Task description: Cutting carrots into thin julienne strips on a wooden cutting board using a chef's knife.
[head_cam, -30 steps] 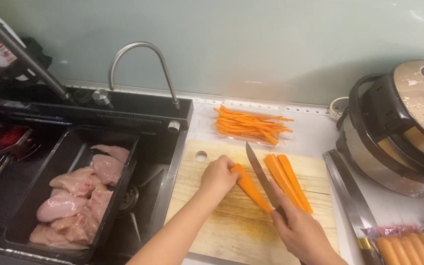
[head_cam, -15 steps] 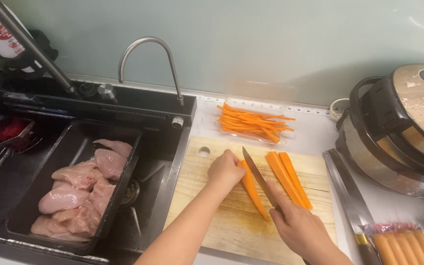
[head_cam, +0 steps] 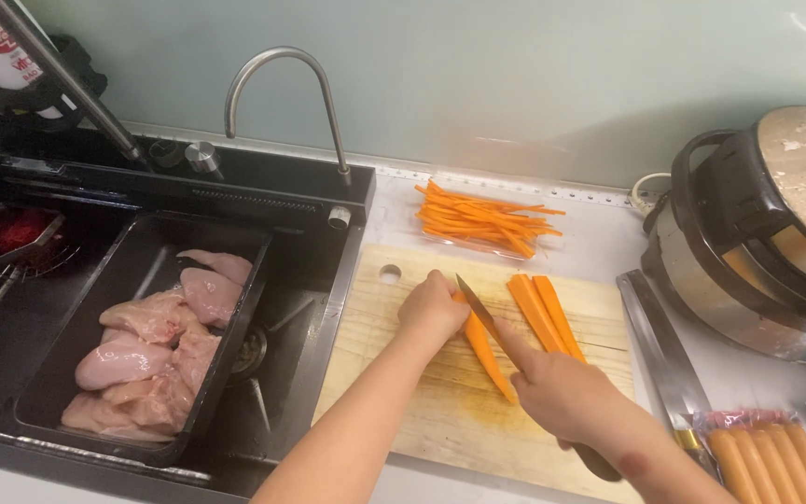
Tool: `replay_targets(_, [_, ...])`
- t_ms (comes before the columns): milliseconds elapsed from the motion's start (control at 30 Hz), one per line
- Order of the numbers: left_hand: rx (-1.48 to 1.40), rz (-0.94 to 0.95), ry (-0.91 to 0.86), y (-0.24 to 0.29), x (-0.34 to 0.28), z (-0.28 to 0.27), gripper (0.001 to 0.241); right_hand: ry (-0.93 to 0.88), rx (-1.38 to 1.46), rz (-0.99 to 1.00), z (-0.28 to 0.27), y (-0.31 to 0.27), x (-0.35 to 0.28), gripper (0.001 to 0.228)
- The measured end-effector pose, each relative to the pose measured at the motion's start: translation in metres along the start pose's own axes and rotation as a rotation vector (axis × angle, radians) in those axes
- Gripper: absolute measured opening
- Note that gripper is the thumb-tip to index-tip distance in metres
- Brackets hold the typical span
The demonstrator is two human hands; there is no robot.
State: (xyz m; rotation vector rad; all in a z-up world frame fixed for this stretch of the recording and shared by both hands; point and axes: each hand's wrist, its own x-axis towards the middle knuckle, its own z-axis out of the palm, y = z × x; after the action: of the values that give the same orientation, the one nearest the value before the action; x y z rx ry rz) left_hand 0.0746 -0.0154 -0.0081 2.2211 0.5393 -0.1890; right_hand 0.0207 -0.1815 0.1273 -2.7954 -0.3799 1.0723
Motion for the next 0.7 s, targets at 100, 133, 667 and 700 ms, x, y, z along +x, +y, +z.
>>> replay_targets(100, [-0.019, -0.004, 0.003, 0.005, -0.007, -0.007, 0.031, -0.098, 0.059, 0.090, -0.010, -0.005, -0.030, 0.074])
replay_targets(133, [-0.021, -0.004, 0.001, 0.005, -0.009, -0.007, 0.031, -0.099, 0.058, 0.092, -0.003, 0.006, -0.032, 0.074])
replay_targets(667, [-0.080, 0.031, -0.030, -0.001, -0.011, -0.011, 0.027, -0.332, -0.145, -0.037, 0.074, 0.197, 0.005, 0.076])
replay_targets(700, [-0.082, 0.023, -0.041, -0.001, -0.011, -0.012, 0.027, -0.205, -0.166, -0.025, 0.078, 0.194, 0.004, 0.073])
